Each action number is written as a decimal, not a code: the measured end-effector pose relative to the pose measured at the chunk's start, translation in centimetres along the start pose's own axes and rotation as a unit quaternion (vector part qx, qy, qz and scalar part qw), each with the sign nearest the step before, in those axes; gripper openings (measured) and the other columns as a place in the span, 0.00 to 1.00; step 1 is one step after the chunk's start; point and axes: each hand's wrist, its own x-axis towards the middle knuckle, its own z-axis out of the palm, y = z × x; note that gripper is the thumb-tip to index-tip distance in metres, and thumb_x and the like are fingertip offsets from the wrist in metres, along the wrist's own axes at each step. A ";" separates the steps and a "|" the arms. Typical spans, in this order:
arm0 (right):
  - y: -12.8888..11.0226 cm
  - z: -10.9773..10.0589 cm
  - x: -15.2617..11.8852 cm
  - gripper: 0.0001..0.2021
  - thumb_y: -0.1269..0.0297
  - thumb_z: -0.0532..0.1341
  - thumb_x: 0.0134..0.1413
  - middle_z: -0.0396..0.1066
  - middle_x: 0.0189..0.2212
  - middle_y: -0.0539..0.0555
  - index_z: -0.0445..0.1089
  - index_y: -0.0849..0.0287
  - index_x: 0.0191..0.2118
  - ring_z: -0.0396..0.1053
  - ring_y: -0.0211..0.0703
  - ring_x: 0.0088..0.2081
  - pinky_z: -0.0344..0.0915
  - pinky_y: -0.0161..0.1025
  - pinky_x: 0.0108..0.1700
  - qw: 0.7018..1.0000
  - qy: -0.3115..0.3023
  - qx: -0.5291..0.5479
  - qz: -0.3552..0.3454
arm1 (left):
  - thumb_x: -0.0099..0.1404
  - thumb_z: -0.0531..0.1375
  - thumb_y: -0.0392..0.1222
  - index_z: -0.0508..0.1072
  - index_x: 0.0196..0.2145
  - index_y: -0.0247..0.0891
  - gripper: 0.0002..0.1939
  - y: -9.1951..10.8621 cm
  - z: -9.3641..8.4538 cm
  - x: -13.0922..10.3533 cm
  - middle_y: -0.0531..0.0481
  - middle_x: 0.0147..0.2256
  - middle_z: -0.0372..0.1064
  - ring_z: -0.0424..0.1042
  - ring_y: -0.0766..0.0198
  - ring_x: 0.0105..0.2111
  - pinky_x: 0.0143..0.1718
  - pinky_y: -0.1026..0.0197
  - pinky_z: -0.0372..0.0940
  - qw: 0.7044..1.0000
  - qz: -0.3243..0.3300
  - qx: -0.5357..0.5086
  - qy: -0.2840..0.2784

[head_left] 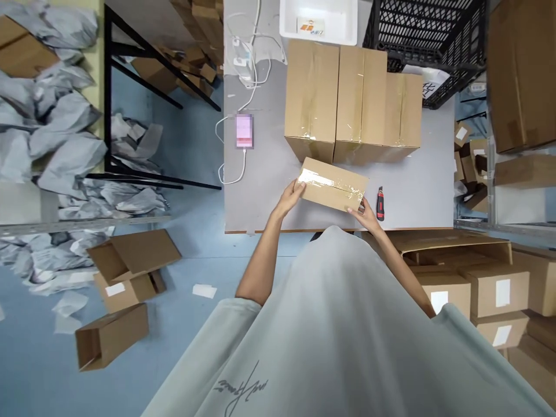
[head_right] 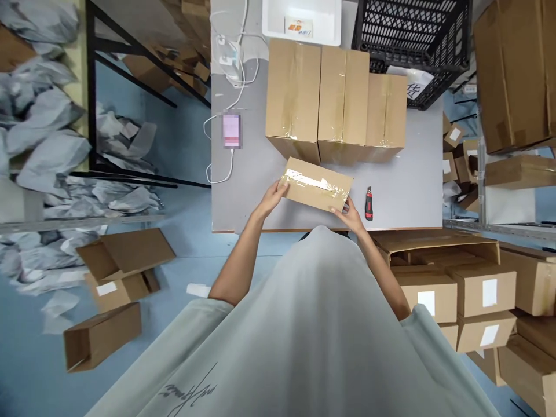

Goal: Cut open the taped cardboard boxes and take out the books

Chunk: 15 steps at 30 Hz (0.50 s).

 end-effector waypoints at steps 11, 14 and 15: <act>0.0 -1.7 -3.3 0.47 0.27 0.68 0.61 0.79 0.67 0.64 0.72 0.54 0.75 0.79 0.63 0.64 0.77 0.61 0.69 0.991 0.102 -0.074 -0.042 | 0.59 0.79 0.58 0.69 0.74 0.39 0.51 -5.1 1.4 -7.9 0.33 0.74 0.69 0.71 0.40 0.74 0.76 0.39 0.67 0.998 0.048 -0.024 -0.016; -0.5 -2.6 -1.4 0.45 0.23 0.60 0.65 0.83 0.62 0.68 0.79 0.59 0.66 0.81 0.64 0.60 0.78 0.58 0.66 0.980 0.141 -0.129 -0.052 | 0.66 0.73 0.60 0.74 0.69 0.37 0.41 -5.7 2.1 -7.1 0.31 0.69 0.74 0.75 0.41 0.71 0.73 0.38 0.70 0.998 0.045 -0.030 0.028; -0.6 -2.7 -0.3 0.45 0.21 0.58 0.66 0.83 0.61 0.69 0.81 0.60 0.63 0.82 0.64 0.60 0.77 0.57 0.66 0.977 0.147 -0.146 -0.057 | 0.67 0.72 0.61 0.75 0.67 0.36 0.39 -5.7 2.2 -6.5 0.30 0.68 0.76 0.77 0.41 0.69 0.71 0.38 0.71 0.998 0.041 -0.028 0.046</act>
